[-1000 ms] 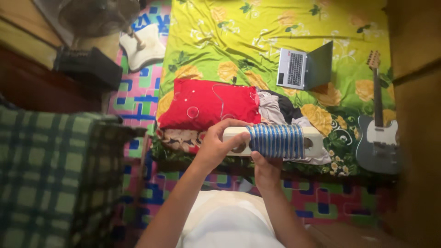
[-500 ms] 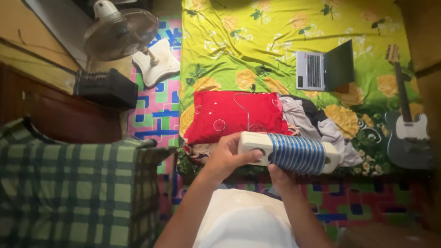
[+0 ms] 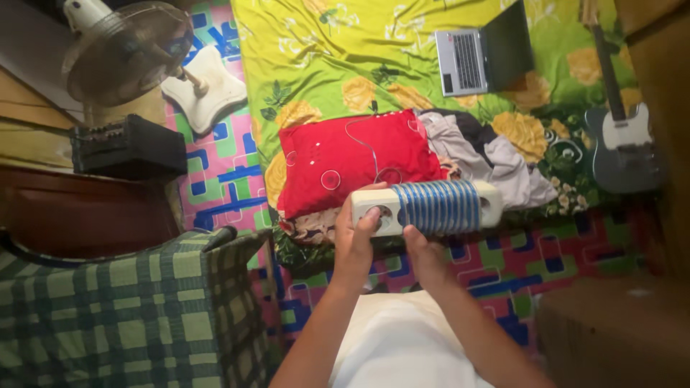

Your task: The person wraps a blue electrical cable around a white power strip by hand.

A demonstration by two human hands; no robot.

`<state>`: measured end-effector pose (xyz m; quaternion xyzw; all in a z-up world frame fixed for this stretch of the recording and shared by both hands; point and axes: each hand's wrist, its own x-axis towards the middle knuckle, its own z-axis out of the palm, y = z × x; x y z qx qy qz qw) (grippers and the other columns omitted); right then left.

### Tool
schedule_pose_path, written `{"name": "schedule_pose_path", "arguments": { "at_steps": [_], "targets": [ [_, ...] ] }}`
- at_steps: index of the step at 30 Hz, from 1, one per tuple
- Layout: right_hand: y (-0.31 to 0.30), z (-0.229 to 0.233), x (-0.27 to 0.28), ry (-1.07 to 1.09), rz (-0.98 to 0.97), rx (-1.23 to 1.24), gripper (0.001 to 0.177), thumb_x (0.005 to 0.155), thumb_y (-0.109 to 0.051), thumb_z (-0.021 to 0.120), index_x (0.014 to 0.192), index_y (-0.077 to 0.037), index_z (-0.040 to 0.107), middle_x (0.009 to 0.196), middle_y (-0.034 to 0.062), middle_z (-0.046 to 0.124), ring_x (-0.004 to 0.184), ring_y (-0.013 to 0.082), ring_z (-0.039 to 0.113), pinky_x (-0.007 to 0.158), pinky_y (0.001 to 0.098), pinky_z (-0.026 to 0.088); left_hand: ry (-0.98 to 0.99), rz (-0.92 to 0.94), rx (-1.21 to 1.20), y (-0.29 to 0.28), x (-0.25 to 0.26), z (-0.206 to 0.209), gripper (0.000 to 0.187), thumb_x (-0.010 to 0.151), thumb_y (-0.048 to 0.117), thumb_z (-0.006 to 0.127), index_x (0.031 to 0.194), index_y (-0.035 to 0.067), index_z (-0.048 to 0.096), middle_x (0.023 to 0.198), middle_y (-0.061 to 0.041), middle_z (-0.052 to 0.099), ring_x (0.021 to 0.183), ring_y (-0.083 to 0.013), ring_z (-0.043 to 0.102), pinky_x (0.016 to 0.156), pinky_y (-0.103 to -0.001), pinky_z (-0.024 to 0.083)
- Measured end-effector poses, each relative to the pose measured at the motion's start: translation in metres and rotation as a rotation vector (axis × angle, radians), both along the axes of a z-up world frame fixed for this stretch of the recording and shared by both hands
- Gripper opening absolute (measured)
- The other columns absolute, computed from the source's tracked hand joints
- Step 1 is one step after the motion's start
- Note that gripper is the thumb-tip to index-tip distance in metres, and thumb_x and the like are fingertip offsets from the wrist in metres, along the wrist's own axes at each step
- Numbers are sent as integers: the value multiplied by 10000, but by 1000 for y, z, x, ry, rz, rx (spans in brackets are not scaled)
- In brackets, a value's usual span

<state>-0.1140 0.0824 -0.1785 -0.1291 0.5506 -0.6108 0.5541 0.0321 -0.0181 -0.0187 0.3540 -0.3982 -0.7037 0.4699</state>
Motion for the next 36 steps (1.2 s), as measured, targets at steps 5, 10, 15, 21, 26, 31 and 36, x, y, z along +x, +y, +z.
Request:
{"name": "schedule_pose_path", "arguments": {
  "at_steps": [5, 10, 15, 21, 26, 31, 36],
  "targets": [
    [-35, 70, -6, -22, 291, -405, 460, 985, -280, 635, 1338, 15, 622, 1274, 69, 682, 1186, 135, 635, 1059, 280, 484, -28, 175, 99, -2, -22, 8, 509, 943, 330, 559, 1343, 20, 607, 1080, -67, 680, 909, -147, 620, 687, -289, 481],
    [-49, 102, -26, 176, 433, -229, 478, 929, -81, 707, 1383, 28, 602, 1184, 88, 692, 1040, 124, 689, 909, 256, 548, 18, 379, -46, -34, -44, 9, 426, 1024, 272, 533, 1351, 3, 584, 1122, -89, 658, 992, -161, 643, 849, -313, 572],
    [-45, 98, -54, 223, 574, -195, 396, 933, -18, 698, 1322, 44, 652, 1019, 97, 751, 920, 157, 732, 835, 281, 575, 101, 492, -74, -53, -69, 25, 437, 984, 255, 549, 1353, 19, 555, 1196, -89, 637, 1078, -167, 638, 878, -338, 588],
    [-23, 91, -91, 224, 810, 5, 358, 890, -11, 734, 1242, 35, 690, 880, 92, 739, 787, 187, 764, 716, 302, 600, 76, 612, -268, -80, -73, 40, 423, 1022, 239, 586, 1365, -9, 571, 1233, -108, 628, 1121, -179, 621, 943, -333, 569],
    [-7, 134, -129, 325, 746, 11, 324, 875, -57, 706, 1198, -32, 695, 769, 133, 798, 689, 179, 776, 647, 309, 634, -3, 639, -340, -92, -61, 34, 406, 1020, 229, 620, 1348, -6, 576, 1217, -105, 641, 1109, -170, 641, 956, -321, 565],
    [-8, 217, -159, 1072, 825, 111, 335, 831, -150, 775, 1166, -160, 773, 693, 65, 808, 585, 117, 768, 533, 281, 594, -190, 648, -378, -79, -59, 19, 374, 1012, 227, 644, 1305, -2, 599, 1199, -95, 651, 1065, -155, 658, 909, -301, 575],
    [-11, 289, -164, 1448, 635, -231, 246, 755, -169, 791, 993, -107, 793, 723, 56, 720, 532, 110, 675, 509, 299, 529, -341, 553, -353, -54, -53, 11, 319, 993, 227, 652, 1231, 13, 643, 1072, -70, 698, 955, -146, 682, 819, -288, 573]
  ]
}}
